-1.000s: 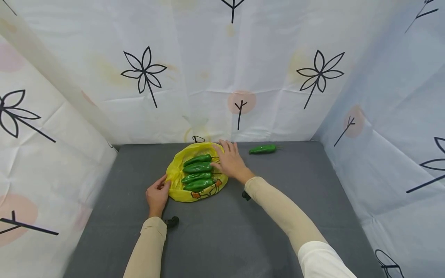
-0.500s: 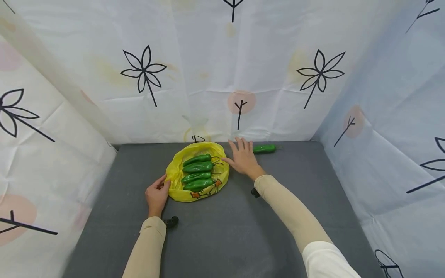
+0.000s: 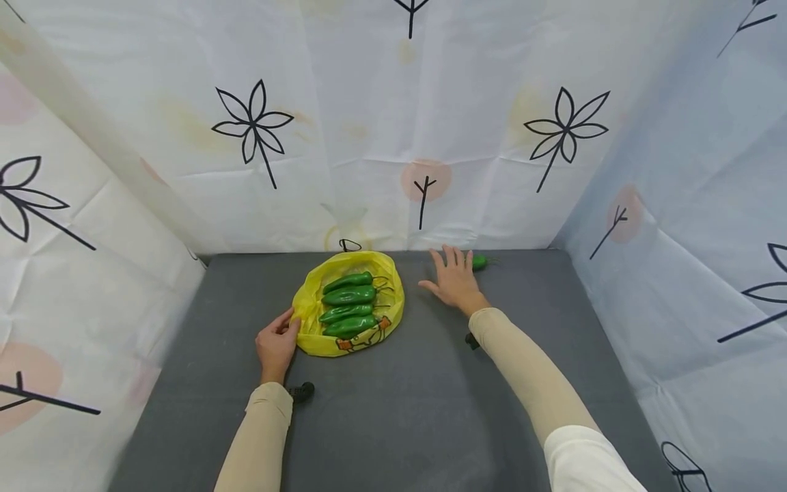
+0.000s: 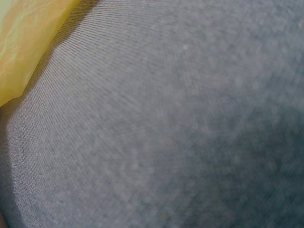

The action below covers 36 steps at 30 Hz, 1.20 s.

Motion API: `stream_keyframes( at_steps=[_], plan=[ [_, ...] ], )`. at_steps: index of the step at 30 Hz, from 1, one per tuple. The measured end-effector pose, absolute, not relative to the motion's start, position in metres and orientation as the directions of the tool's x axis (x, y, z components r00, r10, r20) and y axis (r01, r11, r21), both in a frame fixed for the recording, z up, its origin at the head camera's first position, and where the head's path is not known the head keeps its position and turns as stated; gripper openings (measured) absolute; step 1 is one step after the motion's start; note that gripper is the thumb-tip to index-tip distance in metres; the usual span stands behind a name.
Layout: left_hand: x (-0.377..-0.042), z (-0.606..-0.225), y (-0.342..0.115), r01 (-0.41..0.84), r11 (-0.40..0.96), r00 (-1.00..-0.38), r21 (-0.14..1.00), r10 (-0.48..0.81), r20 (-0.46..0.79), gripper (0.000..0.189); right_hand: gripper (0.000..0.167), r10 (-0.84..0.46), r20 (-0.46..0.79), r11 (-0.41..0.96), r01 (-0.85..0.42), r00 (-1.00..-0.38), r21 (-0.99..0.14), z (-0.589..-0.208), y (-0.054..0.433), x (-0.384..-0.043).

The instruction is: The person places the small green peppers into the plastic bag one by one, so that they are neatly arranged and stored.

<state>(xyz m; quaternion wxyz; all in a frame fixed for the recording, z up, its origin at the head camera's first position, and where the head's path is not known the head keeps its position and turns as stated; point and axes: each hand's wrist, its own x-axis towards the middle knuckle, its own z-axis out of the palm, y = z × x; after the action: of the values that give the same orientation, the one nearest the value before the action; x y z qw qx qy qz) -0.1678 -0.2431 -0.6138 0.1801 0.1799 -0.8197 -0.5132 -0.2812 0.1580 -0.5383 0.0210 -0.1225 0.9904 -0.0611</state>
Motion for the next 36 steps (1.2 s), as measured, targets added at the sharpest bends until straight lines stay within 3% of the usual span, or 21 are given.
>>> stream_keyframes(
  at_steps=[19,36],
  plan=[
    [-0.164,-0.619,-0.239,-0.131,0.394,-0.871,0.91,-0.484,0.085,0.033,0.091,-0.192,-0.05,0.966,-0.18,-0.98,-0.186,-0.544,0.211,-0.285],
    [-0.168,-0.618,-0.242,-0.114,0.393,-0.866,0.912,-0.489,0.103,0.034,0.089,-0.17,-0.134,0.955,-0.13,-0.976,-0.266,-0.546,0.215,-0.304]
  ],
)
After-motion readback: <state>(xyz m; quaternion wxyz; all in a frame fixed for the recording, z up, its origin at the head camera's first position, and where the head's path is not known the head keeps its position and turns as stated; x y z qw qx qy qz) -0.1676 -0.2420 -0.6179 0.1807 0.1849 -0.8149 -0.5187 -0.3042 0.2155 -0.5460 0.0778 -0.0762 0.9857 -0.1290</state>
